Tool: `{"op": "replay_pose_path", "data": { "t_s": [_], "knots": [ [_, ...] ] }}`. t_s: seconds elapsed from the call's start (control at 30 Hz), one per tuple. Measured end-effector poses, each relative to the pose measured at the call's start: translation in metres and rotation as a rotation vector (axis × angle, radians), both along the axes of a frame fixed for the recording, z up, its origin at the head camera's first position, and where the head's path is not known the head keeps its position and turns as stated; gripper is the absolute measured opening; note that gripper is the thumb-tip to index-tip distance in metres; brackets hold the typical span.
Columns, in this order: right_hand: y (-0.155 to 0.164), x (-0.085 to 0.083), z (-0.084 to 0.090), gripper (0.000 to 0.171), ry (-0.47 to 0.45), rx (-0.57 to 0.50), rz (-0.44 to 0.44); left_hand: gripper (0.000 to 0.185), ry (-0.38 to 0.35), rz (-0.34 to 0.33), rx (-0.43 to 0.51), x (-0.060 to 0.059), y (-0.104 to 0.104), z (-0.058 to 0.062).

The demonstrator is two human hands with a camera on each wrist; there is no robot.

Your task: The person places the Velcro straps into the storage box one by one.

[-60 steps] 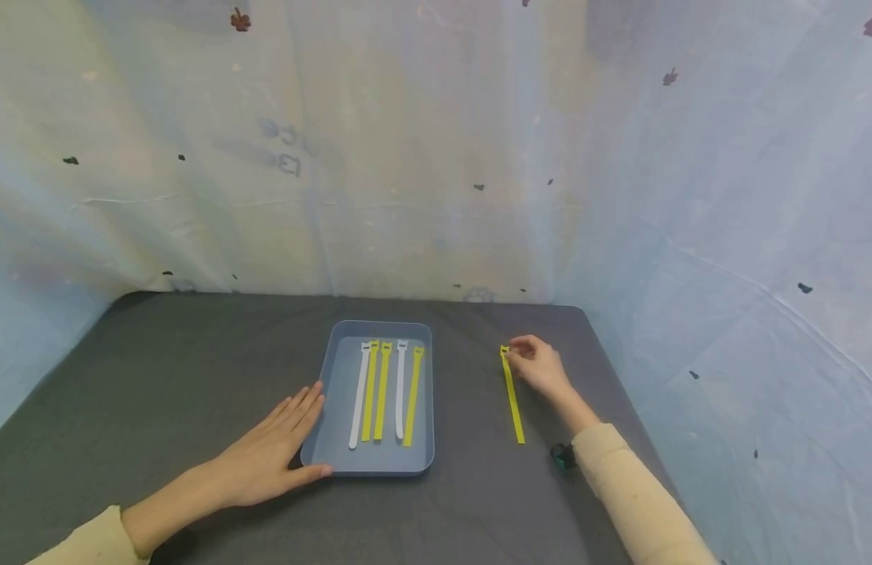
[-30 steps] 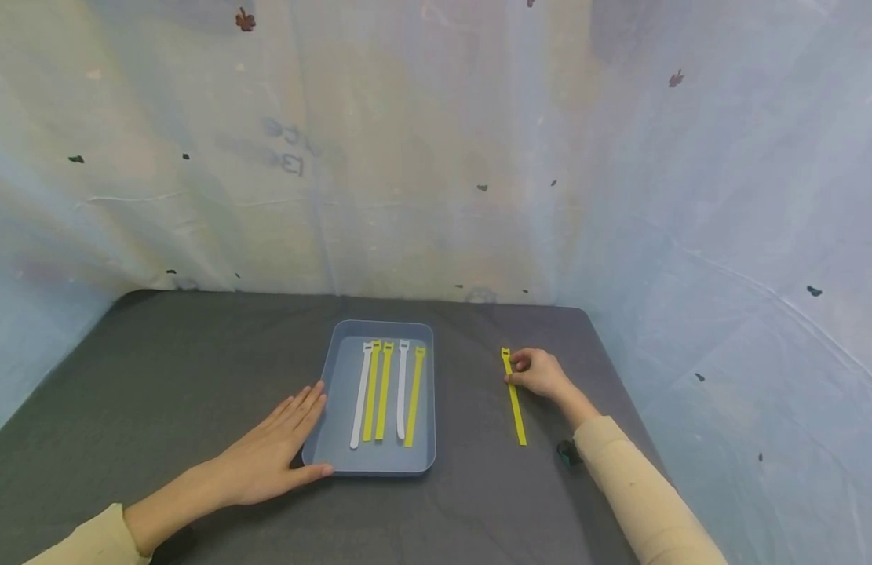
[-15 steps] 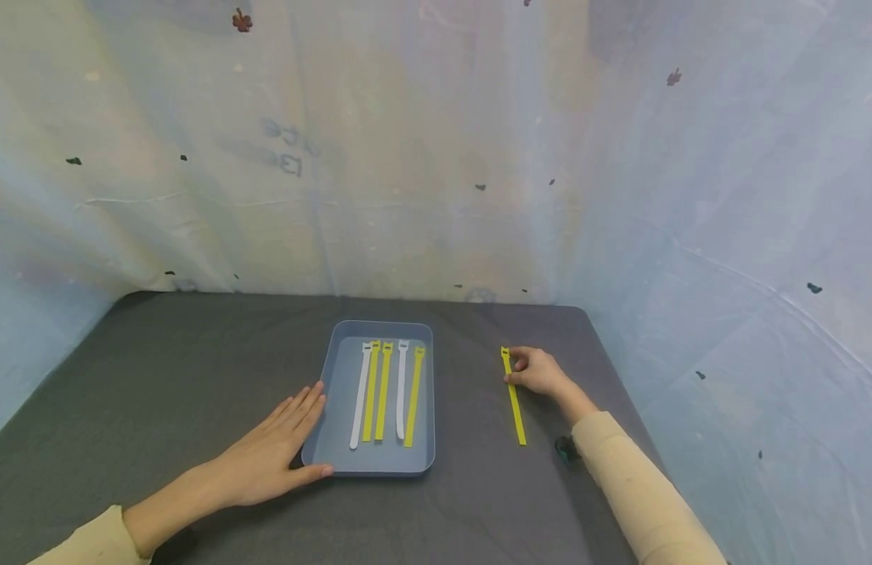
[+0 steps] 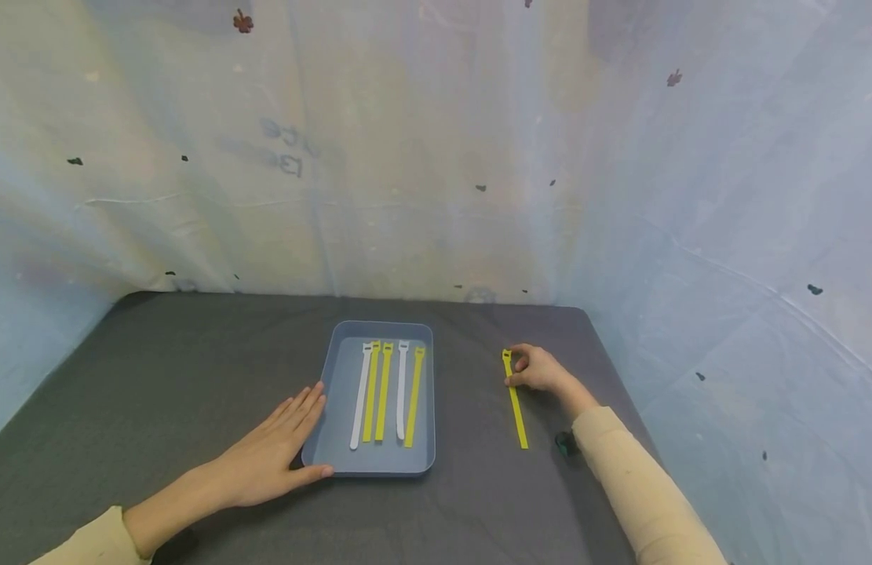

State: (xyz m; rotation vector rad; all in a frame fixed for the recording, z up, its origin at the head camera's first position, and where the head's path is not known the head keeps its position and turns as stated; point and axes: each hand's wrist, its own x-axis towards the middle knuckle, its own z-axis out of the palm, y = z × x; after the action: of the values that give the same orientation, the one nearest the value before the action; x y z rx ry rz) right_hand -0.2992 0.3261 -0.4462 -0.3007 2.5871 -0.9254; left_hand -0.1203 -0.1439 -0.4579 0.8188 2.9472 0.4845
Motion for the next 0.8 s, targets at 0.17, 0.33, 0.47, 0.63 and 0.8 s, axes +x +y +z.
{"op": "replay_pose_path", "data": {
  "t_s": [0.17, 0.33, 0.47, 0.63, 0.8],
  "knots": [
    [-0.0007, 0.0034, -0.0009, 0.064, -0.001, -0.040, -0.065, 0.105, 0.003, 0.003, -0.007, -0.0005, -0.0005, -0.0009],
    [-0.0010, 0.0059, -0.0013, 0.057, -0.001, -0.052, -0.094, 0.106, 0.003, 0.003, -0.010, -0.0002, -0.0004, -0.0012],
    [0.0000, 0.0069, -0.0047, 0.045, 0.029, -0.064, -0.104, 0.106, 0.004, 0.004, -0.012, -0.0001, 0.0001, -0.0020],
    [-0.0001, 0.0072, -0.0084, 0.033, 0.072, -0.048, -0.122, 0.106, 0.017, 0.001, -0.017, -0.0005, -0.0001, -0.0020],
    [-0.0012, 0.0086, -0.0095, 0.026, 0.103, -0.031, -0.127, 0.105, 0.022, -0.004, -0.011, -0.0005, -0.0005, -0.0021]
  ]
}}
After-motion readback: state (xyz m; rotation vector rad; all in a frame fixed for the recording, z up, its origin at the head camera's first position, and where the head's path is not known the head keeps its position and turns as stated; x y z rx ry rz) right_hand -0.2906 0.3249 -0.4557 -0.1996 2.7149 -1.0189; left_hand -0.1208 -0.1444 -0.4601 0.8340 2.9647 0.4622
